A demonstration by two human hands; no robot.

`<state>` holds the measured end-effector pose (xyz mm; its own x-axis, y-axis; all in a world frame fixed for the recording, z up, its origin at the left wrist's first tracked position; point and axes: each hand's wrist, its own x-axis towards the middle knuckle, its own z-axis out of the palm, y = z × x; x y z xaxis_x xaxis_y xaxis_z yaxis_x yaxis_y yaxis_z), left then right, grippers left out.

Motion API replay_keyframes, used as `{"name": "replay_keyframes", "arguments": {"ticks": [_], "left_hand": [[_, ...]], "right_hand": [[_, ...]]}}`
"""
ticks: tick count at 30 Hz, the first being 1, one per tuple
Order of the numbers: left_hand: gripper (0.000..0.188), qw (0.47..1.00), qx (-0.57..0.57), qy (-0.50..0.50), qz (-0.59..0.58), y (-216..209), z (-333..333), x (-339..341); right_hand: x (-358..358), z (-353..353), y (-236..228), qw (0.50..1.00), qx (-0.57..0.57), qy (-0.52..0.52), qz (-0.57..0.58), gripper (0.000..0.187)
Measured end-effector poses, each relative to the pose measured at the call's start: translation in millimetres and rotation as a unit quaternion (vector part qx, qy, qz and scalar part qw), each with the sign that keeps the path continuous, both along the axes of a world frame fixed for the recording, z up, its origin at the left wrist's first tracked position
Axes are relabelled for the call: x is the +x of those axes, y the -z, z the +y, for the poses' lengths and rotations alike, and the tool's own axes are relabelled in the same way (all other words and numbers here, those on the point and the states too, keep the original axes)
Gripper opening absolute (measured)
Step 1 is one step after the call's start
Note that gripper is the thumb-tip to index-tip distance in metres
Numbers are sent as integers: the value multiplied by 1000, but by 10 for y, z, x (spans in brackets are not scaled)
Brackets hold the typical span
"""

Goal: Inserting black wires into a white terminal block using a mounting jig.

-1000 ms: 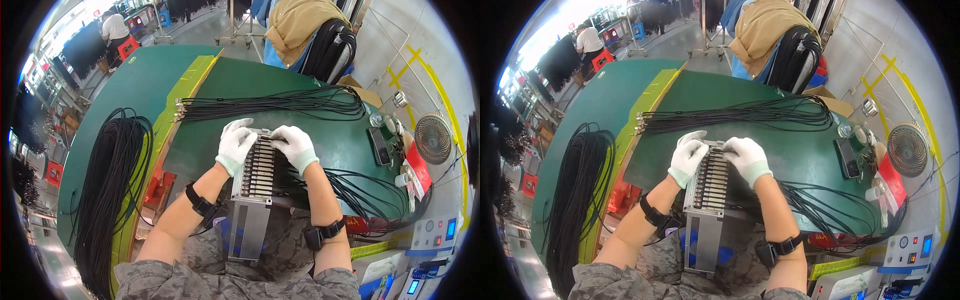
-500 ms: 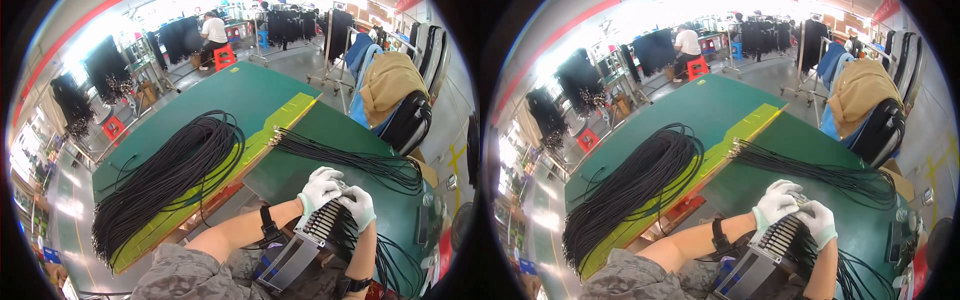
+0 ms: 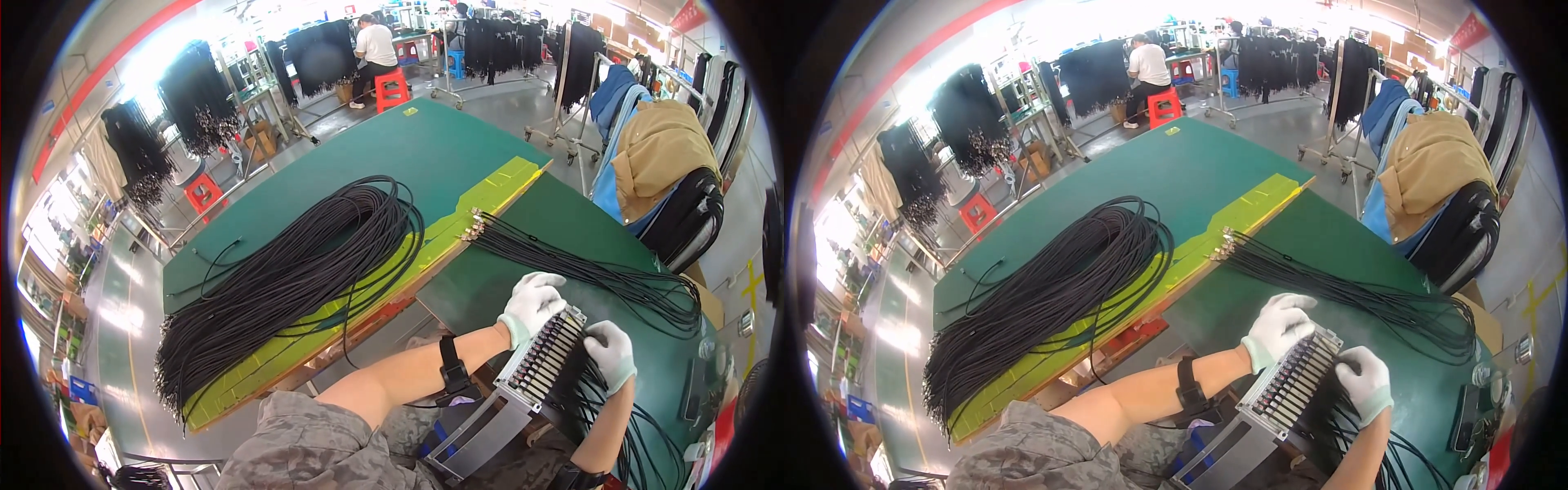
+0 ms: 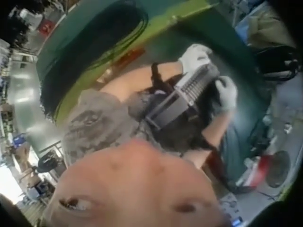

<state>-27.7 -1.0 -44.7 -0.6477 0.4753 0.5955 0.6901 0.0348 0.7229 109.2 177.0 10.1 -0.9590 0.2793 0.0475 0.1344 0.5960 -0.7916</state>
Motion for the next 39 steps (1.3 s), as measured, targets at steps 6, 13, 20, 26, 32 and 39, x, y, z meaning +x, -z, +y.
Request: {"name": "replay_keyframes", "arguments": {"ticks": [6,13,20,26,32,39], "left_hand": [[15,998,-22,-51,31,17,111,3],[19,985,-135,-107,5,53,-136,-260],[23,979,-187,-85,-8,54,-7,-105],[23,979,-183,-88,-4,52,-52,-97],[23,977,-198,-70,-39,91,-60,-134],[29,960,-267,-30,81,-10,14,22]], "right_hand": [[136,50,89,995,-86,32,24,18],[-268,-13,219,963,248,31,102,8],[-149,44,245,914,396,74,51,7],[-192,24,265,906,411,73,76,8],[-245,4,296,904,403,95,107,9],[-324,-69,376,908,403,87,71,10]]}}
